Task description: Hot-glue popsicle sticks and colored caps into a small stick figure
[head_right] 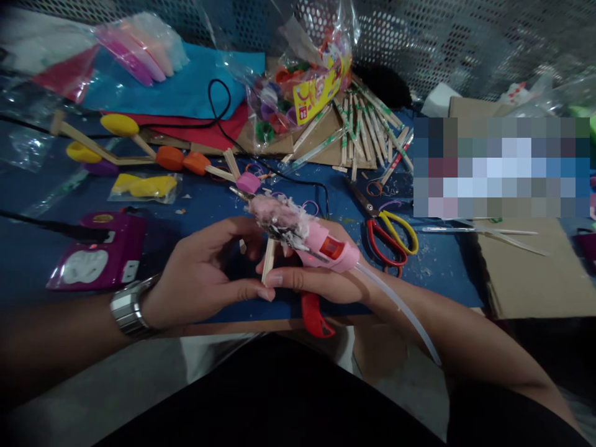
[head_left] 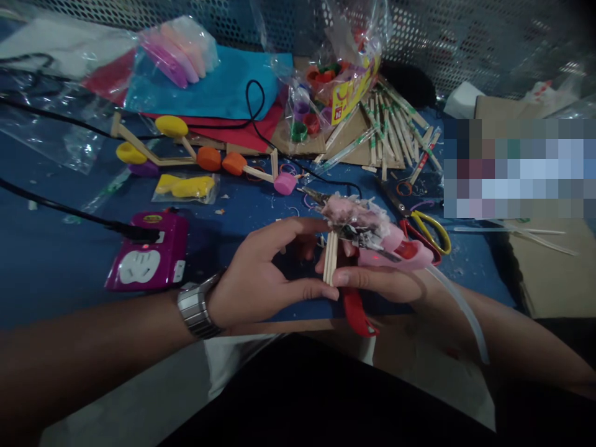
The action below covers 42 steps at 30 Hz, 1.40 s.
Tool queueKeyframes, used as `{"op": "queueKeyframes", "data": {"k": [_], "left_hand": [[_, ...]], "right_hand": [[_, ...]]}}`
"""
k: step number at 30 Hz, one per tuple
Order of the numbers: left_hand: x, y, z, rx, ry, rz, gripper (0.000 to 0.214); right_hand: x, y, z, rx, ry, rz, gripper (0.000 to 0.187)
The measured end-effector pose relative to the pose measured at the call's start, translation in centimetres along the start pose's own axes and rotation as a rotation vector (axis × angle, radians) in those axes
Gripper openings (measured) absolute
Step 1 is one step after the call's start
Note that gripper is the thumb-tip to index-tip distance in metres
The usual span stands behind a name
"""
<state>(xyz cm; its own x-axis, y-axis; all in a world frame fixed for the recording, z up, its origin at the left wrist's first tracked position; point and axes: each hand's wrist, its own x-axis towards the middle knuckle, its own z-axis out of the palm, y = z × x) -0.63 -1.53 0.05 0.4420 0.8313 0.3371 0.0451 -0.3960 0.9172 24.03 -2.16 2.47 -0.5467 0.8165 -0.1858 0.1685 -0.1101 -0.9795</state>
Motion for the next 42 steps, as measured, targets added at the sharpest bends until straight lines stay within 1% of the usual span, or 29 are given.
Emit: {"op": "queueKeyframes", "data": {"k": [3,6,8,10,13,14,17,21,24,27,30,35,38,42], "left_hand": [[-0.1,0.1,0.2,-0.016,0.005,-0.040,0.064],[0.0,0.1,0.3,-0.004,0.012,-0.031,0.063],[0.0,0.0,0.2,-0.008,0.020,-0.011,0.063],[-0.1,-0.1,0.1,-0.017,0.016,-0.002,0.065],[-0.2,-0.2,-0.2,-0.025,-0.010,0.014,0.071],[-0.3,-0.2,-0.4,-0.029,-0.017,0.020,0.072],[-0.3,-0.1,-0.7,-0.048,-0.034,0.008,0.073],[-0.1,0.0,-0.9,-0.106,-0.058,-0.035,0.066],[0.0,-0.1,-0.9,-0.140,-0.075,-0.072,0.063],[-0.1,-0.1,-0.9,-0.136,-0.077,-0.092,0.061],[-0.1,-0.1,-0.9,-0.100,-0.086,-0.069,0.063],[0.0,0.0,-0.7,-0.076,-0.110,-0.101,0.064],[0.1,0.1,-0.5,-0.054,-0.128,-0.100,0.063],[0.2,0.3,-0.6,-0.028,-0.136,-0.104,0.060]], "right_hand": [[-0.2,0.7,-0.1,0.017,-0.040,0.032,0.020],[0.0,0.1,0.2,0.058,-0.039,0.045,0.020],[0.2,-0.6,0.5,0.093,-0.023,0.011,0.020],[0.4,-1.1,0.7,0.074,-0.002,-0.045,0.022],[0.4,-1.4,0.6,0.007,0.085,-0.060,0.025],[0.3,-1.3,0.5,0.024,0.111,-0.033,0.026],[0.1,-0.5,0.1,0.181,0.120,0.031,0.031],[0.3,0.6,-0.5,0.296,0.144,0.011,0.035],[0.6,0.9,-0.6,0.359,0.158,-0.005,0.035],[0.8,1.0,-0.7,0.353,0.182,-0.008,0.037],[0.8,1.0,-0.7,0.353,0.219,-0.018,0.038],[0.6,1.0,-0.8,0.305,0.256,-0.084,0.033],[0.6,1.2,-0.8,0.262,0.243,-0.064,0.032],[0.8,1.4,-0.8,0.268,0.183,-0.042,0.033]]}}
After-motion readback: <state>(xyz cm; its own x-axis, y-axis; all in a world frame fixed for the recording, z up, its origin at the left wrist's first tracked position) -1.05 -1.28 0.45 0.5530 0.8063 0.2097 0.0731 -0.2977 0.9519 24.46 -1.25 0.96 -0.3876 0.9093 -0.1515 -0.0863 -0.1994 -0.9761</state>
